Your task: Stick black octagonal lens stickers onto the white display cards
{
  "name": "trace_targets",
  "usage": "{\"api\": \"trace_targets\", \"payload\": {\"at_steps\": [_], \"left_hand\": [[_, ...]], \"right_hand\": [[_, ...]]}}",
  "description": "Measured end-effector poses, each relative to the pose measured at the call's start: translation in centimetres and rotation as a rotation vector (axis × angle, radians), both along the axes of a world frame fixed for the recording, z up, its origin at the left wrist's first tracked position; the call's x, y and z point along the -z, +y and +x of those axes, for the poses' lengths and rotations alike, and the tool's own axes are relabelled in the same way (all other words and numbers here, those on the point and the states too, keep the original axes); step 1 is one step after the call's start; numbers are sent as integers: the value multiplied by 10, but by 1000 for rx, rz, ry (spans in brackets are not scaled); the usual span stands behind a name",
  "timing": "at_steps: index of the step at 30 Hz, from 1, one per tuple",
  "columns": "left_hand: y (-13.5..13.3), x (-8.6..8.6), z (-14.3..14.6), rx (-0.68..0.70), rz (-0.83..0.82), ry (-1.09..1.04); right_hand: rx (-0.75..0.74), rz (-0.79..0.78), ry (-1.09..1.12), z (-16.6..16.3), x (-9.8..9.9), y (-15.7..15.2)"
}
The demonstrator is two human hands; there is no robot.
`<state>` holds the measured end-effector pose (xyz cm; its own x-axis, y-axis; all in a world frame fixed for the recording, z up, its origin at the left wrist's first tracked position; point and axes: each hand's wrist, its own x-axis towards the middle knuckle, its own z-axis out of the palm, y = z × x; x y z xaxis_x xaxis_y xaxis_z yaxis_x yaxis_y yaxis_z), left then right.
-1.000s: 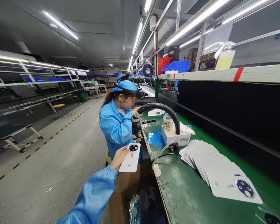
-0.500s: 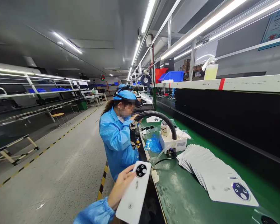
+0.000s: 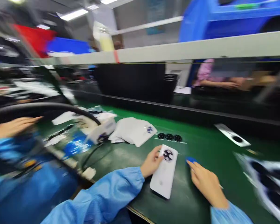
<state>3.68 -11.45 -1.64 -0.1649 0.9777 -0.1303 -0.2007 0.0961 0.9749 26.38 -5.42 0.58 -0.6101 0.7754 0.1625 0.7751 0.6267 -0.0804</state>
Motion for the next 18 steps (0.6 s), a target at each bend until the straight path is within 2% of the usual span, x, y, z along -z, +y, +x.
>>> {"api": "trace_targets", "payload": {"at_steps": [3, 6, 14, 18], "left_hand": [[14, 14, 13, 109, -14, 9], [12, 19, 11, 149, -18, 27], [0, 11, -7, 120, -56, -51], [-3, 0, -7, 69, -59, -91]], "right_hand": [[116, -67, -81, 4, -8, -2], [126, -99, -128, -11, -17, 8], [52, -156, -275, -28, -25, 3], [-2, -156, -307, -51, -25, 15]]}}
